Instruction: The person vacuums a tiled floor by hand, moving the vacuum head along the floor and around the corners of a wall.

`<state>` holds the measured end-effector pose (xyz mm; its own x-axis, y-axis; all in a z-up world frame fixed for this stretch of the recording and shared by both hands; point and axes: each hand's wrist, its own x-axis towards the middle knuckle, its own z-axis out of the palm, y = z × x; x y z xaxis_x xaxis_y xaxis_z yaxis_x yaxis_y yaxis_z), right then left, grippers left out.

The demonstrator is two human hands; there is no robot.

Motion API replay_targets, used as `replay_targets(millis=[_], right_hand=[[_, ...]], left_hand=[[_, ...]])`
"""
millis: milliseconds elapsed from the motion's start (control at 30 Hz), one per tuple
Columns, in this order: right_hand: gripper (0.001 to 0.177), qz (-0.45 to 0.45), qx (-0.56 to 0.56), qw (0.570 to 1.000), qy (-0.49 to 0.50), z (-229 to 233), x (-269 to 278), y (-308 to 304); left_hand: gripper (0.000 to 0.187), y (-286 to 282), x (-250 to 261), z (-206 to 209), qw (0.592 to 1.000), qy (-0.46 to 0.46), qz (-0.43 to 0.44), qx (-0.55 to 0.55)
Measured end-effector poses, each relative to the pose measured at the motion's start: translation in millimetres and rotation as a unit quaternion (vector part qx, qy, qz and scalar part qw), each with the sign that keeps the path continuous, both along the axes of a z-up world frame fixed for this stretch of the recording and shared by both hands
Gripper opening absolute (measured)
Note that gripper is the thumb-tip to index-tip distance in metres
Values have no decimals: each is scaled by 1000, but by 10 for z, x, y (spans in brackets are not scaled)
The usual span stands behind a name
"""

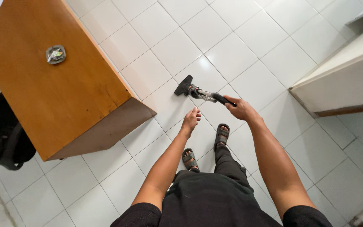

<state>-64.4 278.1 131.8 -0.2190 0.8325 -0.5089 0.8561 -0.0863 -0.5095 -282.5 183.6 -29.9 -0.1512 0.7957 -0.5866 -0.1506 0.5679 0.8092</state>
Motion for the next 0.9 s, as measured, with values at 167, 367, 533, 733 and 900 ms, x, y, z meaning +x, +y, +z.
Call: replay_targets(millis=[167, 367, 533, 733, 900], right_hand=[[48, 29, -2, 1000, 11, 3, -198, 510], [51, 77, 49, 995, 38, -127, -407, 1108], [51, 147, 105, 983, 46, -447, -415, 1567], [51, 205, 119, 969, 71, -746, -583, 1877], [55, 235, 86, 967, 40, -803, -851, 1910]], left_hand=[[61, 322, -168, 13, 998, 19, 61, 3], [63, 930, -194, 109, 991, 32, 131, 19], [64, 1283, -12, 257, 983, 19, 177, 35], [64, 1417, 1, 300, 978, 39, 204, 28], [61, 1490, -102, 206, 972, 26, 234, 17]])
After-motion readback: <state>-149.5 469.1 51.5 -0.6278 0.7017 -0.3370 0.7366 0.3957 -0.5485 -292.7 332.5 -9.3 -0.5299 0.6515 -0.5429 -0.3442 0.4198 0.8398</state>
